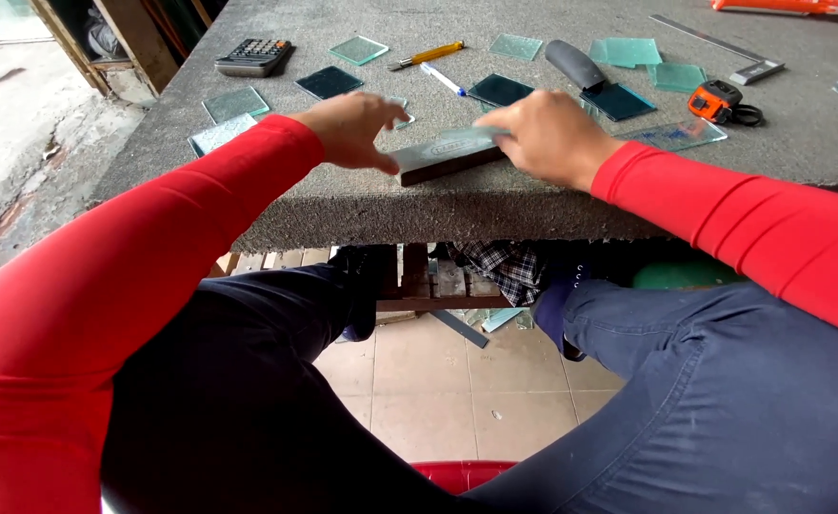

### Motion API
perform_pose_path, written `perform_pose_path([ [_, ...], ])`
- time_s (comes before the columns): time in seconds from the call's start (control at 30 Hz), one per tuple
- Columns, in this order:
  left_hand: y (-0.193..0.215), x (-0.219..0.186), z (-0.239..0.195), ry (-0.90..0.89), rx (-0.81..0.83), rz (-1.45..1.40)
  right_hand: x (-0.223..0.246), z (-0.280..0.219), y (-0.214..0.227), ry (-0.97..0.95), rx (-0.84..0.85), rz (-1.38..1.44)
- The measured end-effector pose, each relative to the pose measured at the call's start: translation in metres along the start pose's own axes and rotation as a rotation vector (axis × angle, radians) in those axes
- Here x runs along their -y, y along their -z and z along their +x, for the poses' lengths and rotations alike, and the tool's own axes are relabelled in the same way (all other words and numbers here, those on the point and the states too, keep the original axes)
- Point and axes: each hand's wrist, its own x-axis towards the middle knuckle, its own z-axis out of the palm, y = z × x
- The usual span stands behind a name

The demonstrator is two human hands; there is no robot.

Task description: The person smooths the edges of small glass pieces using a rectangular metal block on a workbench. They pick up individual glass pieces, rub their edges against the block, and place them back on the table.

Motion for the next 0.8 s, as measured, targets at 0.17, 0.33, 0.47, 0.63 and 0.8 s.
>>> perform_pose_path([
  [0.17, 0.011, -0.017, 0.001, -0.332, -0.473, -0.018, 0.015, 0.005, 0.016, -0.021, -0.277, 0.554],
  [0.33, 0.005, -0.019, 0.009, -0.240, -0.521, 0.180, 0.010, 0.016, -0.007, -0.001, -0.418, 0.349],
  [0.47, 0.002, -0.028, 0.001, -0.238, -0.556, 0.320, 0.025, 0.032, -0.012, 0.150, -0.403, 0.191],
  [0.63, -0.005, -0.043, 0.003, -0.211, -0.482, 0.290, 0.018, 0.034, -0.037, 0.218, -0.294, -0.046],
  [0.8, 0.001, -0.054, 0.003, -0.076, -0.216, 0.238, 0.006, 0.028, -0.052, 0.206, -0.080, -0.203],
])
